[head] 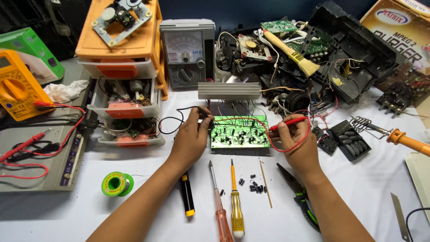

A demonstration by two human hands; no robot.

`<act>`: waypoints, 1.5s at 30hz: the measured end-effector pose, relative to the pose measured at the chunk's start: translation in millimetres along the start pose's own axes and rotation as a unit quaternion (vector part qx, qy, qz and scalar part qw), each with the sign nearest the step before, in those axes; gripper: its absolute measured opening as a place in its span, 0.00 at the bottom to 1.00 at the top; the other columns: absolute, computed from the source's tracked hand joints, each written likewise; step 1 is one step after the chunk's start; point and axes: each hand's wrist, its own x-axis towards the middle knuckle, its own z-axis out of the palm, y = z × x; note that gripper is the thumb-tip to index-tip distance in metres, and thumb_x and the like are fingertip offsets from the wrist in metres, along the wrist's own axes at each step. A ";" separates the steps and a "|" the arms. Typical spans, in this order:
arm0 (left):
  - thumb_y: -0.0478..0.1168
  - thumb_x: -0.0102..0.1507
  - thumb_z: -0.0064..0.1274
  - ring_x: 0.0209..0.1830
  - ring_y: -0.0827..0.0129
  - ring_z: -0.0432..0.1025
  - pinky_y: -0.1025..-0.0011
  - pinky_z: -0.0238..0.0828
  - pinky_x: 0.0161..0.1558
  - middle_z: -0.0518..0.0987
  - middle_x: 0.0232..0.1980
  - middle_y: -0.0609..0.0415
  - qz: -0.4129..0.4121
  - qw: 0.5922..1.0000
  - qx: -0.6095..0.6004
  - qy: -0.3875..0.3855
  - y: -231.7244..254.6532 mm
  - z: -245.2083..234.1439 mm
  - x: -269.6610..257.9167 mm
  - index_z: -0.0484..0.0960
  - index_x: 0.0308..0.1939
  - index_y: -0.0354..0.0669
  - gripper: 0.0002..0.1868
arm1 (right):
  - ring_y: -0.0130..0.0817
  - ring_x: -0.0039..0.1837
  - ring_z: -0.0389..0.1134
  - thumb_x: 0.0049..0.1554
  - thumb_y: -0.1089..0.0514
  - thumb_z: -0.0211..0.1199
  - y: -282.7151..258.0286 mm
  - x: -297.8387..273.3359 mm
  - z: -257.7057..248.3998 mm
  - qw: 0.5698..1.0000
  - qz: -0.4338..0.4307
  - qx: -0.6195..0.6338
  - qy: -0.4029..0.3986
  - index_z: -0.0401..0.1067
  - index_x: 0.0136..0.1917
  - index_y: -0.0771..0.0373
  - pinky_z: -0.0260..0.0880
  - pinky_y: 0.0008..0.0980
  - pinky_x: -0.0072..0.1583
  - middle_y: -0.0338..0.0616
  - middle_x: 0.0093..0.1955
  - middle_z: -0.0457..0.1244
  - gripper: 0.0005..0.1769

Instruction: The person uses multimeter probes to test points on a green circuit board. They then pick up a soldering iron and apply it to the board's components, performing soldering work on the electronics.

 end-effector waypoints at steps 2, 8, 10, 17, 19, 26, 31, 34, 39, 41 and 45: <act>0.43 0.73 0.37 0.47 0.41 0.80 0.48 0.75 0.49 0.83 0.53 0.40 0.001 1.000 -0.001 0.001 0.2 -0.5 0.9 0.71 0.56 0.42 0.12 | 0.54 0.43 0.75 0.66 0.59 0.56 1.0 0.8 1.1 1.000 0.000 -0.016 -0.001 0.67 0.54 0.68 0.78 0.47 0.47 0.67 0.41 0.69 0.09; 0.43 0.73 0.37 0.48 0.41 0.80 0.49 0.75 0.50 0.83 0.53 0.41 0.001 1.000 -0.004 -0.002 -3.0 -1.3 3.1 0.71 0.56 0.43 0.12 | 0.52 0.44 0.76 0.66 0.58 0.56 4.1 2.0 2.6 1.000 0.012 -0.025 0.002 0.68 0.54 0.65 0.78 0.47 0.49 0.66 0.41 0.70 0.08; 0.44 0.73 0.36 0.48 0.41 0.80 0.49 0.75 0.50 0.83 0.53 0.41 0.000 1.000 -0.005 -0.007 -2.8 -2.4 3.9 0.71 0.56 0.43 0.13 | 0.51 0.43 0.76 0.66 0.60 0.55 5.2 1.9 2.2 1.000 0.014 0.002 0.002 0.67 0.54 0.67 0.78 0.47 0.50 0.67 0.40 0.70 0.08; 0.43 0.73 0.36 0.47 0.42 0.80 0.50 0.76 0.49 0.84 0.52 0.40 0.003 1.000 -0.010 -0.010 0.0 -3.6 1.9 0.71 0.56 0.40 0.14 | 0.49 0.43 0.75 0.67 0.61 0.54 9.8 2.3 0.5 0.999 0.028 0.026 0.000 0.65 0.54 0.68 0.78 0.45 0.50 0.66 0.41 0.69 0.07; 0.43 0.73 0.36 0.47 0.42 0.80 0.50 0.76 0.49 0.84 0.51 0.40 0.008 1.000 -0.011 -0.009 -0.7 -2.7 1.9 0.71 0.55 0.40 0.14 | 0.49 0.43 0.75 0.67 0.61 0.54 11.3 2.3 -0.4 0.999 0.031 0.042 0.000 0.65 0.55 0.68 0.78 0.45 0.51 0.65 0.42 0.69 0.07; 0.43 0.72 0.37 0.45 0.54 0.77 0.57 0.71 0.48 0.83 0.51 0.50 -0.034 0.999 -0.017 -0.022 -4.3 -2.3 2.8 0.71 0.55 0.46 0.12 | 0.49 0.43 0.76 0.65 0.61 0.54 22.7 8.0 -2.3 0.997 0.062 0.045 -0.004 0.64 0.55 0.68 0.80 0.43 0.51 0.63 0.43 0.69 0.08; 0.43 0.70 0.38 0.48 0.67 0.79 0.68 0.70 0.49 0.81 0.52 0.60 -0.065 0.997 -0.032 -0.023 -10.2 1.9 2.0 0.72 0.53 0.50 0.10 | 0.47 0.46 0.77 0.64 0.58 0.54 21.2 8.3 -4.3 0.993 0.091 0.077 -0.005 0.63 0.54 0.67 0.82 0.40 0.52 0.60 0.46 0.70 0.10; 0.42 0.70 0.39 0.54 0.69 0.79 0.69 0.73 0.54 0.82 0.54 0.59 -0.037 0.998 -0.045 -0.008 -8.0 -1.1 1.5 0.73 0.54 0.47 0.12 | 0.42 0.44 0.74 0.65 0.59 0.54 18.3 8.6 -15.7 0.996 0.065 0.061 0.005 0.64 0.58 0.68 0.81 0.36 0.47 0.57 0.44 0.67 0.11; 0.45 0.68 0.44 0.48 0.41 0.76 0.49 0.71 0.44 0.81 0.53 0.38 -0.015 0.991 0.129 -0.019 -8.3 -15.1 -2.2 0.66 0.70 0.37 0.28 | 0.38 0.32 0.57 0.60 0.53 0.54 -29.9 10.1 -47.4 0.963 0.092 -0.241 -0.075 0.69 0.73 0.47 0.58 0.33 0.44 0.41 0.27 0.58 0.27; 0.43 0.67 0.44 0.41 0.37 0.74 0.45 0.68 0.39 0.81 0.44 0.37 -0.019 0.981 0.189 -0.049 -0.3 -23.9 -5.0 0.68 0.66 0.39 0.24 | 0.38 0.38 0.65 0.60 0.47 0.53 -48.2 8.7 -51.1 0.916 0.139 -0.346 -0.151 0.69 0.70 0.43 0.62 0.34 0.47 0.39 0.30 0.66 0.24; 0.43 0.67 0.47 0.47 0.43 0.72 0.48 0.68 0.47 0.80 0.46 0.40 0.038 0.941 0.324 -0.089 -13.3 -35.2 -27.0 0.68 0.67 0.35 0.26 | 0.43 0.56 0.73 0.59 0.33 0.50 -70.4 -5.3 -50.6 0.761 0.188 -0.539 -0.309 0.60 0.74 0.25 0.68 0.39 0.55 0.41 0.45 0.76 0.29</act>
